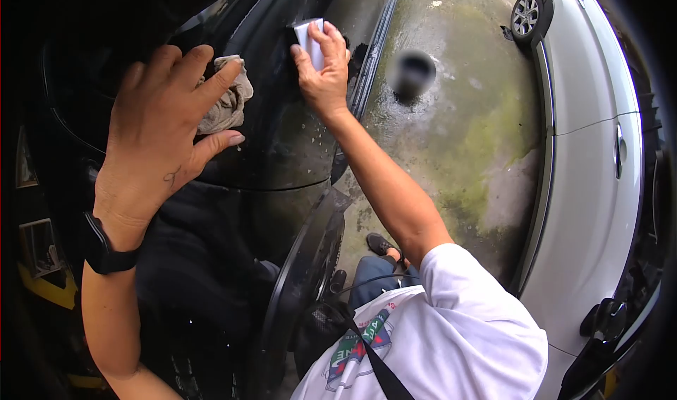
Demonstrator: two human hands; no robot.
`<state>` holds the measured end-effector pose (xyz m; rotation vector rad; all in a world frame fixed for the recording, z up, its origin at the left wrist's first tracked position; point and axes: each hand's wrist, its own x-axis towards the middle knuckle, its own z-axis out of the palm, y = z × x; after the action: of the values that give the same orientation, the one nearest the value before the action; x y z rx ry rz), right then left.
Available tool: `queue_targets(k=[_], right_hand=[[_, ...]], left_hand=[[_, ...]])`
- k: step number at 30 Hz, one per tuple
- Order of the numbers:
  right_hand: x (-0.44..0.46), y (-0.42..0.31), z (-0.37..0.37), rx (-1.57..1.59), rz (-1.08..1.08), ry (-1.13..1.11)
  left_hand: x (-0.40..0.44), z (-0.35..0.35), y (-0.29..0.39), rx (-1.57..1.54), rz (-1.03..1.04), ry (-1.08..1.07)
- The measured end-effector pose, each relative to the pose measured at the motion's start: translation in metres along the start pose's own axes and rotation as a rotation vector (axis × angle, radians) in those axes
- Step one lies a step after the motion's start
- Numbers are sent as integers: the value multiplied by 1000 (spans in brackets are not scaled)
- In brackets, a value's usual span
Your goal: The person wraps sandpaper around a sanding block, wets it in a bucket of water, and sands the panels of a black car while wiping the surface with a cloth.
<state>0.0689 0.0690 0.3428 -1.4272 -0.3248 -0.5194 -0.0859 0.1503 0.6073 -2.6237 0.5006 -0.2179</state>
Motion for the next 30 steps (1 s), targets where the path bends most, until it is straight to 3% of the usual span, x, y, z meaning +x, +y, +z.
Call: queue_targets(k=[6, 8, 10, 12, 15, 16, 18, 20, 30], right_hand=[[-99, -43, -39, 50, 36, -156], [-86, -38, -34, 38, 46, -101], [-61, -26, -18, 28, 220, -2], [-42, -10, -8, -9, 172, 51], [-34, 7, -18, 39, 239, 22], [-39, 17, -28, 43, 297, 8], [-55, 45, -50, 91, 399, 24], [-71, 54, -84, 74, 451, -6], [-96, 51, -200, 134, 488, -157]], left_hand=[[14, 10, 6, 140, 38, -24], [35, 24, 8, 275, 109, -78], [70, 53, 1, 273, 140, 10], [111, 76, -2, 354, 132, 13], [147, 114, -6, 198, 85, 47], [145, 109, 3, 346, 125, 65], [137, 99, 15, 360, 146, -133], [118, 92, 33, 360, 211, -198], [1, 49, 79, 139, 203, -237]])
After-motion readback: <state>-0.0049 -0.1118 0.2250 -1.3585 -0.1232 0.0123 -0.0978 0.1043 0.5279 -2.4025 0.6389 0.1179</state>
